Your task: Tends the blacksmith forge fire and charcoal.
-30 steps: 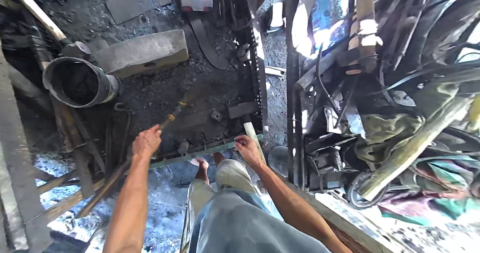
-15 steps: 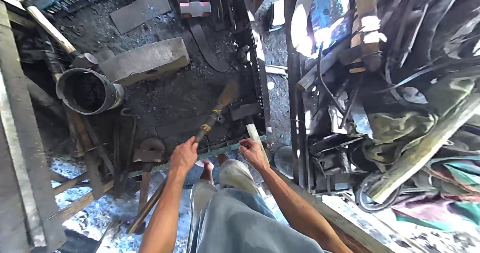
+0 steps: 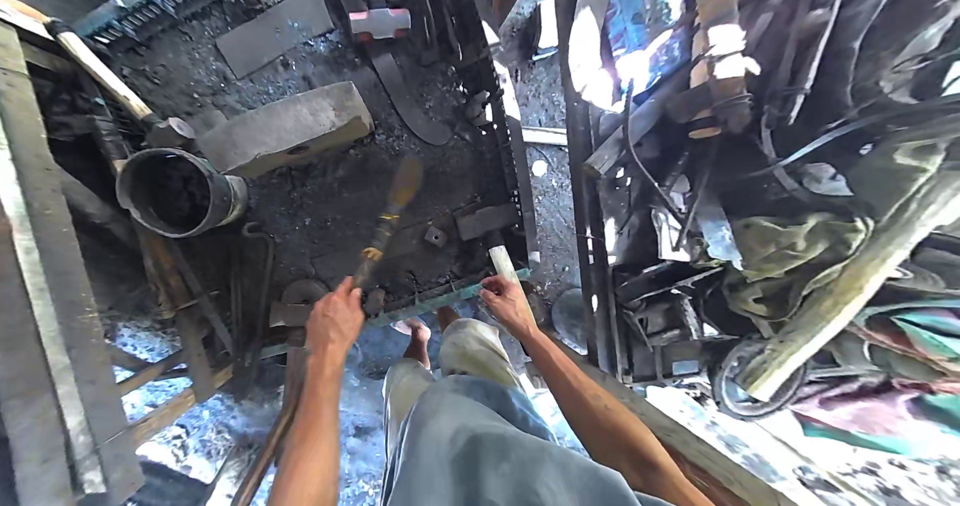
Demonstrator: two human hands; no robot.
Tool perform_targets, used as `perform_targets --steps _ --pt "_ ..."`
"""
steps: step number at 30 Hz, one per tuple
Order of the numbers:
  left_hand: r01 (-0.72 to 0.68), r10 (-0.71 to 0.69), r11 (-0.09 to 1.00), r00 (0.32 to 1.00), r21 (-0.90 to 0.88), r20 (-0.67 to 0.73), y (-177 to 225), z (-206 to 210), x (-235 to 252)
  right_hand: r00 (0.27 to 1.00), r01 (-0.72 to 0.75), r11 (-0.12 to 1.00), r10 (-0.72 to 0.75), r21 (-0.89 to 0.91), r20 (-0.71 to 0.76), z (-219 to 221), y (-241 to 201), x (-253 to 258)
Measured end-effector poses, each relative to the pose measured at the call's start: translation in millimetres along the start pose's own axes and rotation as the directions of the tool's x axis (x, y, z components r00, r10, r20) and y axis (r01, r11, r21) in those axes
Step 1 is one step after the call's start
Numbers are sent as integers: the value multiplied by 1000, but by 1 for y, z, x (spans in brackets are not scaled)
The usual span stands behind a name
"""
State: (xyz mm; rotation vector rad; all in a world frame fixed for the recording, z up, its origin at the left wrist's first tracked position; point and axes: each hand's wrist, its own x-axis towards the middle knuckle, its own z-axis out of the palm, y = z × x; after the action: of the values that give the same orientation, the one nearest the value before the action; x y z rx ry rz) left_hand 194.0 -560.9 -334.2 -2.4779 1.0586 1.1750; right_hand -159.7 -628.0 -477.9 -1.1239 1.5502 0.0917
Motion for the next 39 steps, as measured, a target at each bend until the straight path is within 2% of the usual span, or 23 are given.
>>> perform_targets --steps 3,5,8,10,14,16,19,22,24,27,32,34,36,39 --pt "-86 85 996 989 0 123 73 35 22 1000 2 1000 -2 -7 -5 0 -11 -1" --pt "-138 135 990 979 9 150 101 60 48 1000 6 1000 -6 -2 1 -1 -16 -4" --pt "-160 157 986 986 49 62 83 79 93 1000 8 1000 -8 0 9 1 -16 -6" --pt "-84 85 996 996 29 -16 52 66 103 1000 2 1000 -3 6 5 1 -9 -5" --pt "43 -42 999 995 10 -85 7 20 59 1000 3 1000 -3 -11 18 2 11 1" --pt "53 -51 998 997 46 -61 15 8 27 999 -9 999 10 -38 31 7 15 3" --pt "-31 30 998 999 51 19 64 18 7 999 -26 997 29 -66 42 10 15 3" --pt "-133 130 991 987 29 99 126 47 31 999 -11 998 13 -60 33 11 3 2" --pt "-160 157 987 978 12 134 144 69 61 1000 3 999 -2 -40 31 10 -4 0" --pt "-94 96 995 992 -32 83 114 83 88 1000 14 1000 -14 2 19 7 -3 -3" --pt "69 -74 995 995 -76 -61 37 34 37 1000 9 1000 -9 -1 28 5 12 0" --pt "39 -48 994 995 -101 -92 38 22 11 999 2 1000 -1 -31 40 5 17 2" --pt "-36 26 990 997 -134 -77 58 22 -1 999 -4 998 6 -62 42 6 20 3" --pt "-108 111 989 994 -103 23 97 40 24 1000 22 997 -22 -73 9 6 9 8"
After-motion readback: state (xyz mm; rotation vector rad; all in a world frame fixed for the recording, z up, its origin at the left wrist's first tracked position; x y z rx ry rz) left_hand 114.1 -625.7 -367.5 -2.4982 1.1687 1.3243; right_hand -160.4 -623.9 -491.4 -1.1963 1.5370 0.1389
